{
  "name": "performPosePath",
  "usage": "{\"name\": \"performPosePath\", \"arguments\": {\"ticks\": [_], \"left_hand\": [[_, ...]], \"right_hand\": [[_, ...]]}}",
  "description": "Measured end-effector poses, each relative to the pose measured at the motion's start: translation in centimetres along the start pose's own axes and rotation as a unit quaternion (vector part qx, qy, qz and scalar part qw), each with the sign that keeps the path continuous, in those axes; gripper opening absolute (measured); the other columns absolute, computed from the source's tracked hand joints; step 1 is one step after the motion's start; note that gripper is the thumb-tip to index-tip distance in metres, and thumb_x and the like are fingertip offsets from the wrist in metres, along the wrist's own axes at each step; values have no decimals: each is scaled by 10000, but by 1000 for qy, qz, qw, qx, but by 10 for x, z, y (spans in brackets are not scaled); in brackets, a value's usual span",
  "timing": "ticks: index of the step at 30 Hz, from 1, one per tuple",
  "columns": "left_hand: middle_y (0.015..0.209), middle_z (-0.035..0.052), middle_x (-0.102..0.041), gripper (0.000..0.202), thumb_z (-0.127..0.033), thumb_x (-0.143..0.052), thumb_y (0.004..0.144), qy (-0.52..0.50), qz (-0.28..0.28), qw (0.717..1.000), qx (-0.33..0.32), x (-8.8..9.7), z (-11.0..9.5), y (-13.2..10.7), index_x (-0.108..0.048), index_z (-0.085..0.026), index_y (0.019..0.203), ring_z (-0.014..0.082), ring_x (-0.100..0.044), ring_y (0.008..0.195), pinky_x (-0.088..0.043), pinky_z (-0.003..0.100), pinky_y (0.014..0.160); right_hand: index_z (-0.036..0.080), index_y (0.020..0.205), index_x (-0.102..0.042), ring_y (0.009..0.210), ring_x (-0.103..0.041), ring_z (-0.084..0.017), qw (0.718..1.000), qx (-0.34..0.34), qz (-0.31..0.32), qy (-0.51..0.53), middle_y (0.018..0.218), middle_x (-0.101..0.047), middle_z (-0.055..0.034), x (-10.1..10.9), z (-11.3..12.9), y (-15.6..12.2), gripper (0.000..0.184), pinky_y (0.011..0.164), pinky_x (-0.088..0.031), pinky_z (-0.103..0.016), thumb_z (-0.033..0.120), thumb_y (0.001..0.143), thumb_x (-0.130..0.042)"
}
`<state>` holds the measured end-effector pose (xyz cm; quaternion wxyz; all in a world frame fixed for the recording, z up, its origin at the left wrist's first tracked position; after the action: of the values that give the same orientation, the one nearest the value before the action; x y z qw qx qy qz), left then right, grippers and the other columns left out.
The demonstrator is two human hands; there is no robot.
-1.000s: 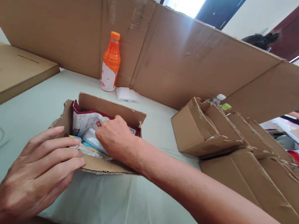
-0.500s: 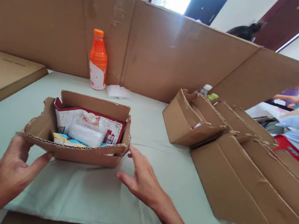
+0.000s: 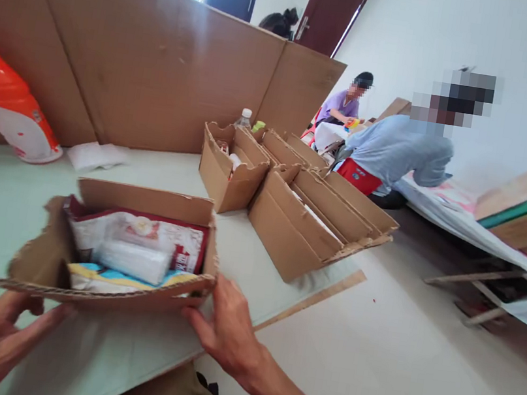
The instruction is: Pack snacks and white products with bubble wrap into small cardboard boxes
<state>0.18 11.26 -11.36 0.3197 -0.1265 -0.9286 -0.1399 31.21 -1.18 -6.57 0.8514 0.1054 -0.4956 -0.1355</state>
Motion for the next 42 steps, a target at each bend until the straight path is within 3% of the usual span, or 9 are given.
{"name": "performPosePath", "arguments": {"ticks": [4,7,10,13,19,26,35,39,42], "left_hand": [[703,-23,-578,204,-386,-637,836,-56,68,990,-109,-51,-88,47,-579,-209,751,117,-525,515,-432,234,460],[919,16,-633,201,-287,-599,850,-137,142,976,-97,-101,-122,78,-634,-188,1022,120,-608,651,-509,253,583],[1225,96,-602,496,-301,-612,835,-227,161,959,-53,-145,-137,97,-533,-192,1313,127,-642,753,-558,306,690],[1525,201,-385,806,-351,-666,810,-313,146,939,-2,-177,-145,103,-292,-219,1512,195,-673,987,-577,364,802],[1667,192,-153,1002,-433,-722,802,-402,215,890,2,-217,-150,90,-114,-288,1584,380,-370,1466,-521,475,1001],[1641,194,-268,1015,-492,-748,747,-380,308,871,-39,-230,-138,69,-237,-201,1574,395,-257,1517,-319,550,1189],[1637,196,-246,1047,-317,-737,670,-354,304,884,-20,-242,-160,82,-236,-188,1581,408,-318,1471,-390,537,1118],[1426,213,-518,783,-251,-711,635,-310,291,905,-21,-207,-163,58,-533,-128,1387,381,-532,1265,-450,495,1031],[948,99,-690,359,-232,-645,706,-271,307,912,-23,-161,-148,2,-708,-146,1048,253,-633,882,-501,375,813]], "right_hand": [[188,1006,-643,839,-703,-278,988,-65,-118,-71,921,-729,-102,40,-37,-58,223,699,-582,-370,378,888,-641],[193,990,-626,776,-707,-256,975,-135,-165,-67,865,-722,-85,52,-58,-83,229,653,-590,-345,409,914,-622],[184,1172,-600,859,-725,-249,967,-176,-178,-41,982,-733,-98,48,-73,-96,318,725,-612,-347,401,940,-594],[193,1444,-450,1065,-712,-260,966,-171,-195,-5,1251,-683,-144,37,-82,-97,527,877,-609,-379,360,960,-573],[286,1563,-342,1392,-506,-287,972,-139,-177,65,1599,-398,-124,21,-91,-90,632,1039,-550,-440,266,965,-546],[224,1410,-555,1396,-501,-299,986,-110,-123,-9,1526,-500,-142,10,-94,-103,455,1091,-508,-476,280,959,-561],[226,1447,-524,1372,-526,-306,986,-109,-107,-61,1514,-515,-139,2,-89,-92,485,1066,-519,-500,279,965,-505],[225,1328,-623,1311,-577,-298,986,-79,-128,-77,1448,-575,-138,-2,-87,-97,384,1017,-544,-470,294,961,-530],[230,1186,-684,1240,-617,-282,986,-47,-137,-80,1378,-625,-126,-9,-84,-102,272,987,-532,-473,272,972,-522]]}}
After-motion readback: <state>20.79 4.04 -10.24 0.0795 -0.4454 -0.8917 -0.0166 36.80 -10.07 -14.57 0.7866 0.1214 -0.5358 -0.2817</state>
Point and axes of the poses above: each hand's wrist, its own y-axis towards the middle knuckle, its own x-axis out of the back of the hand, z = x × y, the point moved 5 cm from there along y, towards the middle knuckle
